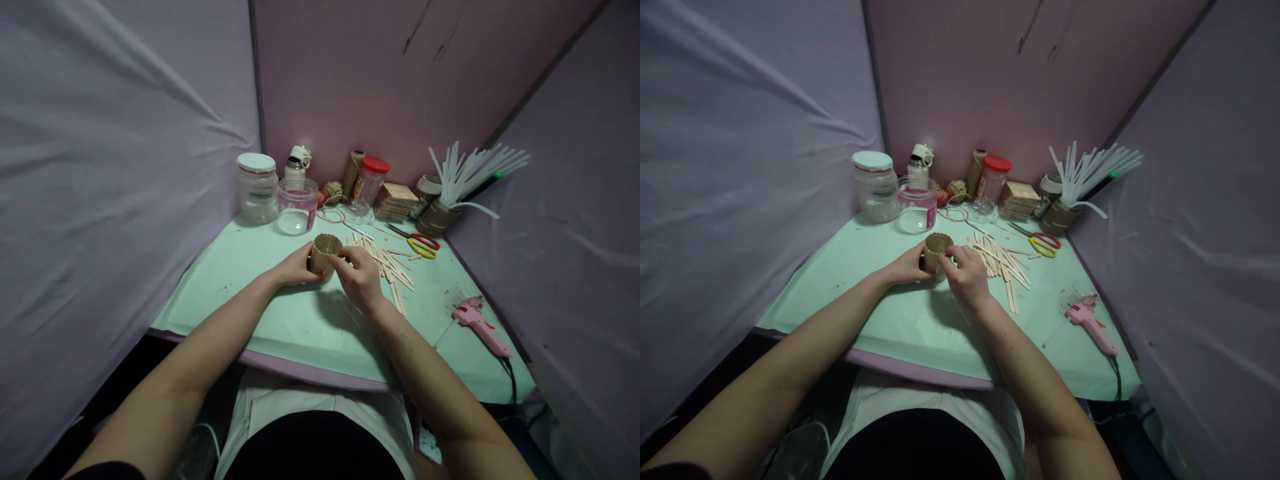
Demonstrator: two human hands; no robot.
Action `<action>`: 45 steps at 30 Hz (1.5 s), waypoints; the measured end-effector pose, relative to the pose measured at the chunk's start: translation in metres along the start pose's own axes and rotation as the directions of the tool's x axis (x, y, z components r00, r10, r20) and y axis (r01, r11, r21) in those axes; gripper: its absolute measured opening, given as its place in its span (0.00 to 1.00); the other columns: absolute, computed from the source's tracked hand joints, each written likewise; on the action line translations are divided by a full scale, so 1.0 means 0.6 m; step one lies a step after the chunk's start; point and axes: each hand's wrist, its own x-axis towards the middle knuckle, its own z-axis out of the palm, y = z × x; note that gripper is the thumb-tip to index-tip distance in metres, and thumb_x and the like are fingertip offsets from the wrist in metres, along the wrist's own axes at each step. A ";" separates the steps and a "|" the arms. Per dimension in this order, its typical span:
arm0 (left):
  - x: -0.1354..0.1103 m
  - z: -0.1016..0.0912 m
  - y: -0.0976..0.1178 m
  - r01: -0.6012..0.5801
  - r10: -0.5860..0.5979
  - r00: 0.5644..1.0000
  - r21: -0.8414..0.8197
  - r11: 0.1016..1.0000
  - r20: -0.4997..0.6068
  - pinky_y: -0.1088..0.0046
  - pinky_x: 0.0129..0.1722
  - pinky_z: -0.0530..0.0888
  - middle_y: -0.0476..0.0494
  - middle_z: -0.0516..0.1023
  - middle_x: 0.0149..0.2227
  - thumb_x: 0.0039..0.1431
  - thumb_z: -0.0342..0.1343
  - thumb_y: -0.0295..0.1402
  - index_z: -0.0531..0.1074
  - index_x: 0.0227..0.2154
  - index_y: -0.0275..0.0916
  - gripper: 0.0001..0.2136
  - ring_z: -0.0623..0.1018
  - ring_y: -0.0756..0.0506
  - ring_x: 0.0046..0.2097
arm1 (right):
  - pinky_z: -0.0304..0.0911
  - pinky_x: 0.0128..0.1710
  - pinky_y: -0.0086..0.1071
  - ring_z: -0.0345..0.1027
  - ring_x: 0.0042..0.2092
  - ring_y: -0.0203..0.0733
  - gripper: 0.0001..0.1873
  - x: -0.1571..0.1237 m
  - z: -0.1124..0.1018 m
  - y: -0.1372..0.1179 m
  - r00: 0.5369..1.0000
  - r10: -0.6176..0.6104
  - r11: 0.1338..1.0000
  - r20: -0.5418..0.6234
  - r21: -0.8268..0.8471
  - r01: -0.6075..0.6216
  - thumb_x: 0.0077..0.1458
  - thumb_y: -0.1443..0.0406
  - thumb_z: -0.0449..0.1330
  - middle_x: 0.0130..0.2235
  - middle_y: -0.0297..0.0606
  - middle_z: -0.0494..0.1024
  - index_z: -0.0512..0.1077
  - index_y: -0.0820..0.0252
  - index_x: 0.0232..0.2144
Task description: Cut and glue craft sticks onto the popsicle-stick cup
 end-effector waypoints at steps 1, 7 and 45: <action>0.000 0.001 0.000 0.001 -0.001 1.000 0.012 1.000 -0.010 0.59 0.50 0.69 0.40 0.74 0.48 0.39 0.67 0.36 0.63 0.54 0.39 0.36 0.73 0.37 0.49 | 0.59 0.35 0.37 0.63 0.37 0.44 0.15 0.001 -0.001 0.000 1.000 -0.006 1.000 0.000 -0.003 0.006 0.63 0.69 0.49 0.36 0.41 0.74 0.76 0.54 0.37; 0.000 0.004 0.004 -0.004 0.005 1.000 0.046 0.999 -0.018 0.61 0.48 0.70 0.41 0.74 0.48 0.40 0.66 0.37 0.63 0.54 0.38 0.35 0.73 0.38 0.48 | 0.62 0.36 0.37 0.63 0.37 0.44 0.13 0.010 -0.010 -0.001 0.999 0.012 0.998 0.041 0.054 -0.014 0.63 0.69 0.51 0.36 0.42 0.75 0.75 0.56 0.33; -0.003 0.011 -0.009 0.021 -0.017 0.999 0.132 0.991 -0.027 0.62 0.46 0.71 0.40 0.72 0.50 0.37 0.66 0.35 0.60 0.54 0.36 0.37 0.72 0.36 0.50 | 0.62 0.41 0.38 0.61 0.40 0.46 0.06 0.023 0.003 0.017 0.987 0.081 0.958 0.136 0.264 -0.115 0.61 0.69 0.56 0.35 0.41 0.75 0.73 0.58 0.33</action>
